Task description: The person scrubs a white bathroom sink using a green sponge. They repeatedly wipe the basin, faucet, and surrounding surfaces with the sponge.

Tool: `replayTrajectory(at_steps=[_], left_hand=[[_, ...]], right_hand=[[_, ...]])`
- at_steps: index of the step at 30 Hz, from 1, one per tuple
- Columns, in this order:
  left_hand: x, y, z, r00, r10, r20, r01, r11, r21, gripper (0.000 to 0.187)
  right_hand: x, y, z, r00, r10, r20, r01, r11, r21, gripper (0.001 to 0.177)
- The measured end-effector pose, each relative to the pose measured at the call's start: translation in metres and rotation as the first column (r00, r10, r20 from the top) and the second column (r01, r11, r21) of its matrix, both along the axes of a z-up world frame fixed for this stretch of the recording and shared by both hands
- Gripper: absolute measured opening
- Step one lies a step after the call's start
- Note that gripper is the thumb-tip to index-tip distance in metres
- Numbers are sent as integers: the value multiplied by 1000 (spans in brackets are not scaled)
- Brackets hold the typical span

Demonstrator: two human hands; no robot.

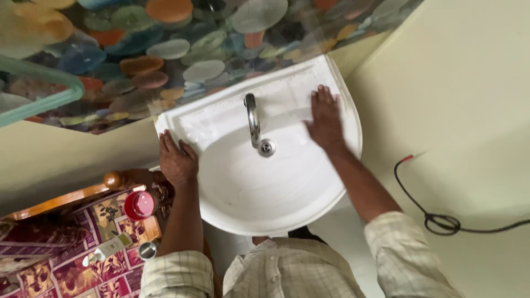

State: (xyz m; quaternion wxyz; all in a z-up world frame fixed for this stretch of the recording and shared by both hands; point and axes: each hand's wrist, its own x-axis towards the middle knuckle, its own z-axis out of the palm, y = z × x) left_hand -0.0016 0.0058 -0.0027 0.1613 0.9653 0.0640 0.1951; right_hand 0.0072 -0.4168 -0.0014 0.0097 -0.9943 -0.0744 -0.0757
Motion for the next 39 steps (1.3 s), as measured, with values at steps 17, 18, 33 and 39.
replayTrajectory(at_steps=[17,18,33,39], left_hand=[[2,-3,3,998,25,64,-27,999,28,48],[2,-4,4,998,31,57,-32,999,24,48],[3,-9,2,995,48,88,-54,997,60,47],[-1,-8,6,997,71,12,-71,997,43,48]], right_hand=[[59,96,-33,997,72,23,-68,991,-113,98],[50,83,-31,976,207,-70,-196,970,143,98],[144,-94,-34,952,-254,-173,307,755,580,69],[21,-79,-22,970,-242,28,204,867,454,63]])
